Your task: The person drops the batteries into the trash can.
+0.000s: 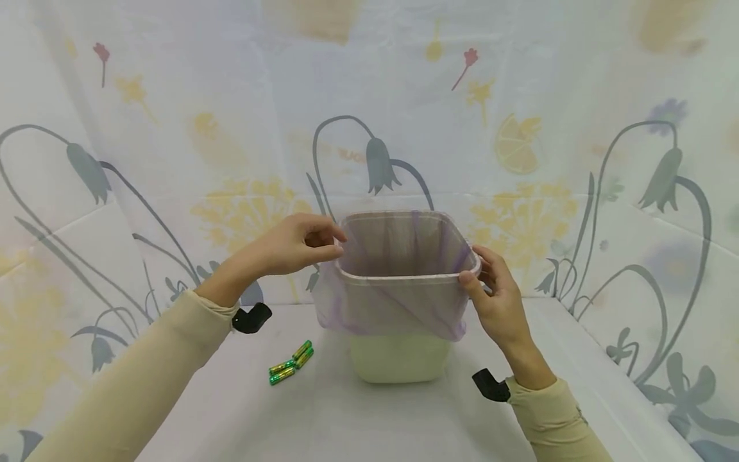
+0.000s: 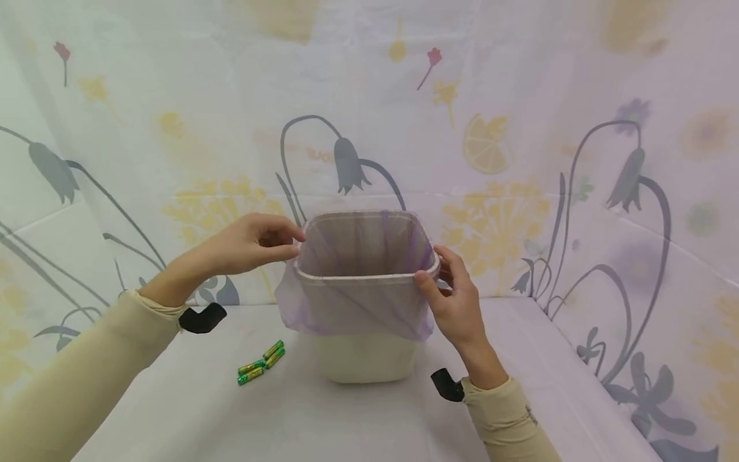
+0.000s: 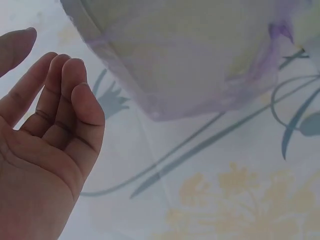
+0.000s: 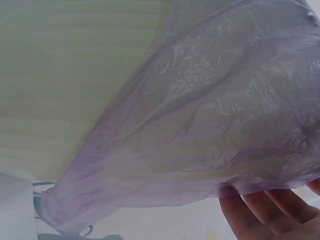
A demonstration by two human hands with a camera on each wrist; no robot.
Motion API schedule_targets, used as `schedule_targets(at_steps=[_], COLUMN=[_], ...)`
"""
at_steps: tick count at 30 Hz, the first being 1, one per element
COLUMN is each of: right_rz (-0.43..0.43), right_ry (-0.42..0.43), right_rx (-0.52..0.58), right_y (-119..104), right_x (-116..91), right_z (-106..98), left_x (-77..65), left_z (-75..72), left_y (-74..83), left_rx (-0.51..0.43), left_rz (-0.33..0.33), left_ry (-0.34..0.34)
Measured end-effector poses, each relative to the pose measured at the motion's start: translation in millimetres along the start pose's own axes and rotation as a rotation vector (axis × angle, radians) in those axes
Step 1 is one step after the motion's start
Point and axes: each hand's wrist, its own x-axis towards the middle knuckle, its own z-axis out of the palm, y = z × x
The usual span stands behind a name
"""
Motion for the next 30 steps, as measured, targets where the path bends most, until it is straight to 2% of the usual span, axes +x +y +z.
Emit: schedule_targets(at_steps=[7, 14, 23, 30], right_rz=[0.005, 0.000, 0.013, 0.010], right_ry=[-0.003, -0.002, -0.010, -0.002], right_rx=[0.000, 0.000, -0.003, 0.002], right_y=[-0.8, -1.1, -0.3, -0.7], right_x=[-0.7, -0.3, -0.9, 0.3], right_z=[0.2, 0.3, 0.9, 0.5], left_x=[-24.3, -50.4, -79.3, -96.5], left_z=[-4.4, 4.5, 38.0, 66.7], left_y=[-17.8, -46.7, -94.8, -127.1], left_rx=[0.021, -0.012, -0.049, -0.074], left_rz=[-0.050, -0.100, -0.198, -0.243], left_ry=[0.018, 0.026, -0.044, -0.102])
